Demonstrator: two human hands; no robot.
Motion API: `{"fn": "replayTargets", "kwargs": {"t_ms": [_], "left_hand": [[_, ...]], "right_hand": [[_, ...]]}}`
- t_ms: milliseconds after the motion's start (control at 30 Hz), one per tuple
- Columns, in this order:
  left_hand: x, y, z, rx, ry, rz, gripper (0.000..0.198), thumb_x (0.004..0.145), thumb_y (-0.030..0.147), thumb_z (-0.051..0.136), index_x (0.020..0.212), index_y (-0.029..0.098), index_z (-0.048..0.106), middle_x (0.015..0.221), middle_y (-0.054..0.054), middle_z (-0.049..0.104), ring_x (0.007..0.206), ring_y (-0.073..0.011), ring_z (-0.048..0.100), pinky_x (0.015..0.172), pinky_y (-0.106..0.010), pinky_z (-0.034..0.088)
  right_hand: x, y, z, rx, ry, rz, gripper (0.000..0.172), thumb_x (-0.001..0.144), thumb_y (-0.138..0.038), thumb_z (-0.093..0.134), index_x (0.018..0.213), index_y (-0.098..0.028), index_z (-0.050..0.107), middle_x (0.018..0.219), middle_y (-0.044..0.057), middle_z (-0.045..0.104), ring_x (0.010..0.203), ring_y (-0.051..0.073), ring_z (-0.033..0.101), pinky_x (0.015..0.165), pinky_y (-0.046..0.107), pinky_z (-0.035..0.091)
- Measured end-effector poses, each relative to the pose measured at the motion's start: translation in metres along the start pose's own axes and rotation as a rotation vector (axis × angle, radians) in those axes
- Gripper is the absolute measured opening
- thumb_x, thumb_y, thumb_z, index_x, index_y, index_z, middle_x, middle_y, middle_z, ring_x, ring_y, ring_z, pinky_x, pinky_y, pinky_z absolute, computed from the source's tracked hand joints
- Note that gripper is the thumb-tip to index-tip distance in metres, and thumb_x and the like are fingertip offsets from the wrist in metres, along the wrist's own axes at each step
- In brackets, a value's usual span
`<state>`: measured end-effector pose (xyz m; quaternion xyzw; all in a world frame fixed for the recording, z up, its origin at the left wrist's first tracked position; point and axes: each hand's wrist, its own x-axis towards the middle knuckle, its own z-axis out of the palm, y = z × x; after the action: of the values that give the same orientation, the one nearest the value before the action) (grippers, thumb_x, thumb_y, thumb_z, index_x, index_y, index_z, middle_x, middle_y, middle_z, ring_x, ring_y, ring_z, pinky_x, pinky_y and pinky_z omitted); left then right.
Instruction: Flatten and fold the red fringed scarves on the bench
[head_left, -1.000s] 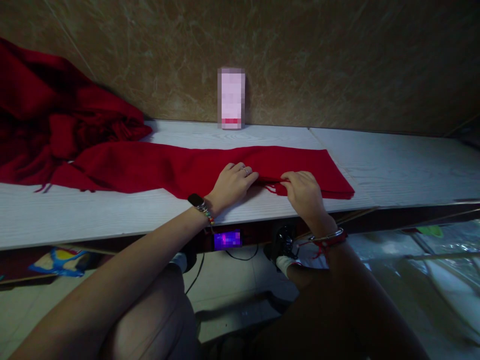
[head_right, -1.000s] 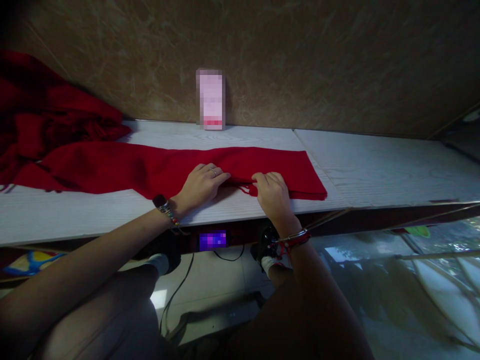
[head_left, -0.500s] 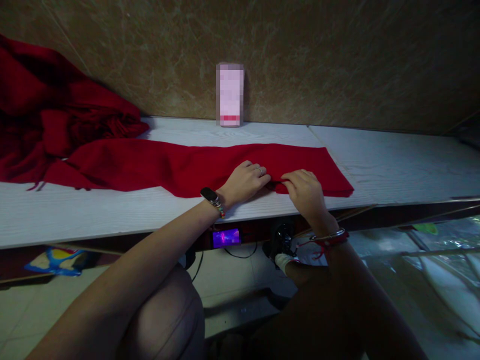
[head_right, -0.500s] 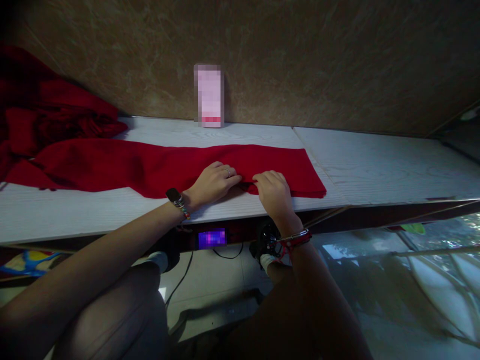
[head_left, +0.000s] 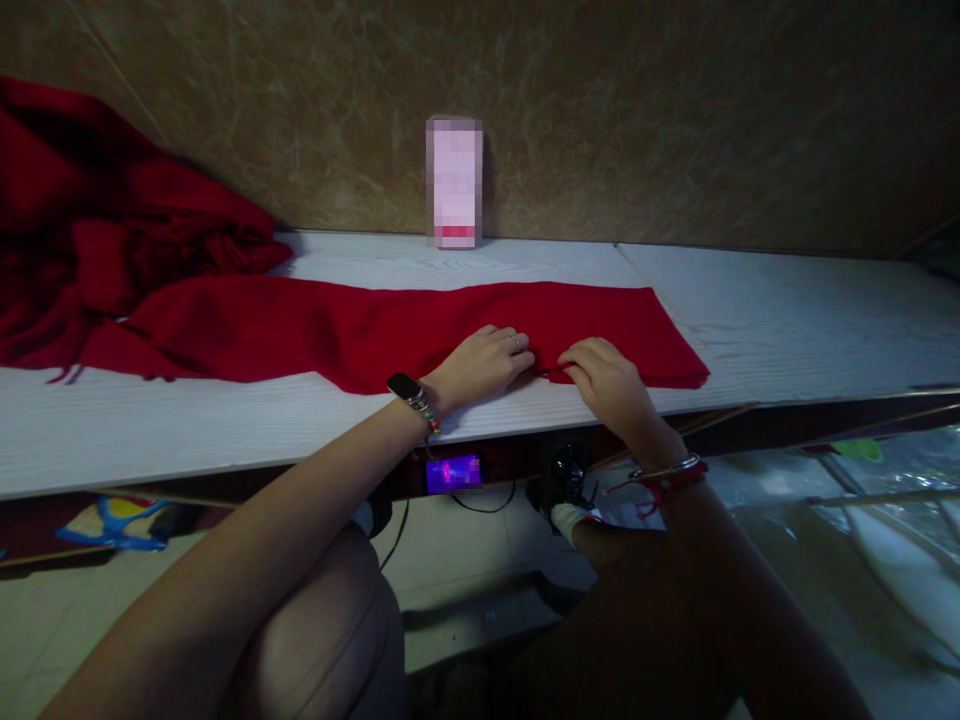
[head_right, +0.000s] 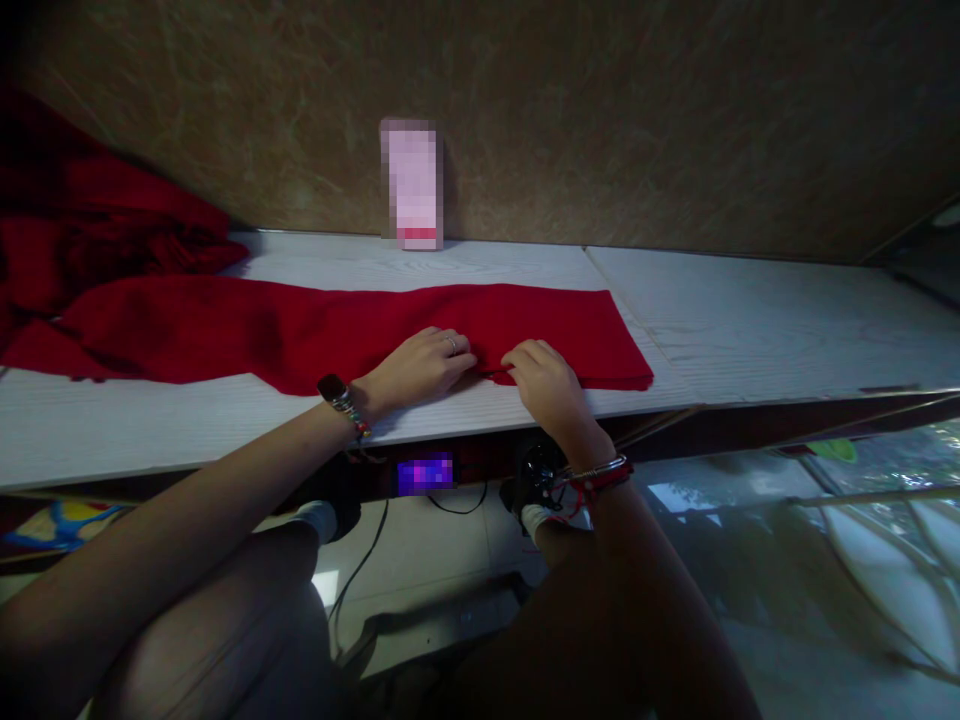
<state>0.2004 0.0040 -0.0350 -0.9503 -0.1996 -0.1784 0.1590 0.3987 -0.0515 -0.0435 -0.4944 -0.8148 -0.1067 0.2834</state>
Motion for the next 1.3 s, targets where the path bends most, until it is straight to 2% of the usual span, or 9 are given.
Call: {"fn": "replayTargets", "kwargs": {"t_ms": [133,300,433,633,833,933,1100,1300], "left_hand": [[-0.001,-0.002,0.002,-0.044,-0.01,-0.002,0.022,0.092,0.03,0.048,0.096,0.017,0.065,0.094,-0.007,0.064,0.088,-0.0171,0.056,0.071,-0.029,0.037],[-0.002,-0.002,-0.004,0.061,-0.011,-0.002,0.022,0.094,0.022,0.043,0.096,0.017,0.065,0.091,-0.007,0.064,0.086,-0.0175,0.056,0.069,-0.03,0.036],[-0.002,-0.003,-0.008,0.098,0.034,-0.024,0.026,0.095,0.02,0.039,0.094,0.016,0.065,0.09,-0.008,0.065,0.085,-0.0182,0.055,0.071,-0.031,0.036],[-0.005,-0.005,-0.002,-0.04,-0.09,-0.005,0.023,0.094,0.027,0.044,0.101,0.018,0.065,0.095,-0.007,0.065,0.089,-0.0162,0.056,0.073,-0.028,0.038],[-0.006,-0.005,-0.001,-0.14,-0.066,-0.028,0.032,0.095,0.03,0.04,0.118,0.02,0.059,0.107,-0.008,0.065,0.094,-0.0162,0.057,0.076,-0.029,0.04],[-0.002,-0.005,-0.003,-0.222,-0.072,-0.002,0.037,0.094,0.034,0.039,0.122,0.019,0.057,0.121,-0.01,0.06,0.109,-0.0201,0.054,0.083,-0.034,0.039],[0.009,-0.007,-0.007,-0.363,-0.228,0.019,0.043,0.094,0.032,0.029,0.128,0.018,0.052,0.133,-0.008,0.055,0.122,-0.0203,0.046,0.095,-0.04,0.035],[0.019,-0.02,-0.001,-0.304,-0.361,-0.216,0.047,0.095,0.038,0.021,0.131,0.029,0.05,0.141,-0.004,0.047,0.131,-0.0287,0.036,0.1,-0.054,0.03]], "right_hand": [[-0.002,0.004,-0.002,0.0,-0.015,-0.034,0.02,0.085,-0.009,0.047,0.082,-0.019,0.065,0.08,0.006,0.066,0.079,0.02,0.058,0.077,0.034,0.048],[-0.005,0.006,-0.005,-0.02,0.014,-0.101,0.025,0.086,-0.008,0.044,0.085,-0.017,0.067,0.079,0.007,0.067,0.077,0.02,0.058,0.077,0.035,0.048],[-0.007,0.004,-0.006,-0.042,0.031,-0.067,0.028,0.086,-0.009,0.043,0.089,-0.019,0.069,0.082,0.008,0.067,0.078,0.021,0.057,0.077,0.037,0.048],[-0.007,0.009,-0.005,-0.025,-0.069,-0.068,0.028,0.085,-0.008,0.044,0.085,-0.019,0.069,0.081,0.007,0.067,0.078,0.021,0.058,0.077,0.037,0.048],[-0.005,0.01,-0.006,-0.03,-0.09,-0.081,0.025,0.084,-0.008,0.046,0.084,-0.017,0.069,0.08,0.007,0.069,0.076,0.021,0.058,0.075,0.036,0.049],[-0.005,0.01,-0.006,-0.034,-0.093,-0.086,0.025,0.083,-0.007,0.047,0.083,-0.018,0.07,0.079,0.006,0.069,0.075,0.02,0.058,0.075,0.035,0.049],[-0.005,0.009,-0.007,-0.039,-0.058,-0.13,0.025,0.083,-0.007,0.047,0.083,-0.016,0.071,0.077,0.007,0.069,0.073,0.019,0.059,0.072,0.033,0.05],[-0.007,0.008,-0.008,-0.02,-0.034,-0.138,0.026,0.084,-0.009,0.047,0.083,-0.017,0.071,0.076,0.007,0.07,0.071,0.019,0.06,0.07,0.032,0.051]]}}
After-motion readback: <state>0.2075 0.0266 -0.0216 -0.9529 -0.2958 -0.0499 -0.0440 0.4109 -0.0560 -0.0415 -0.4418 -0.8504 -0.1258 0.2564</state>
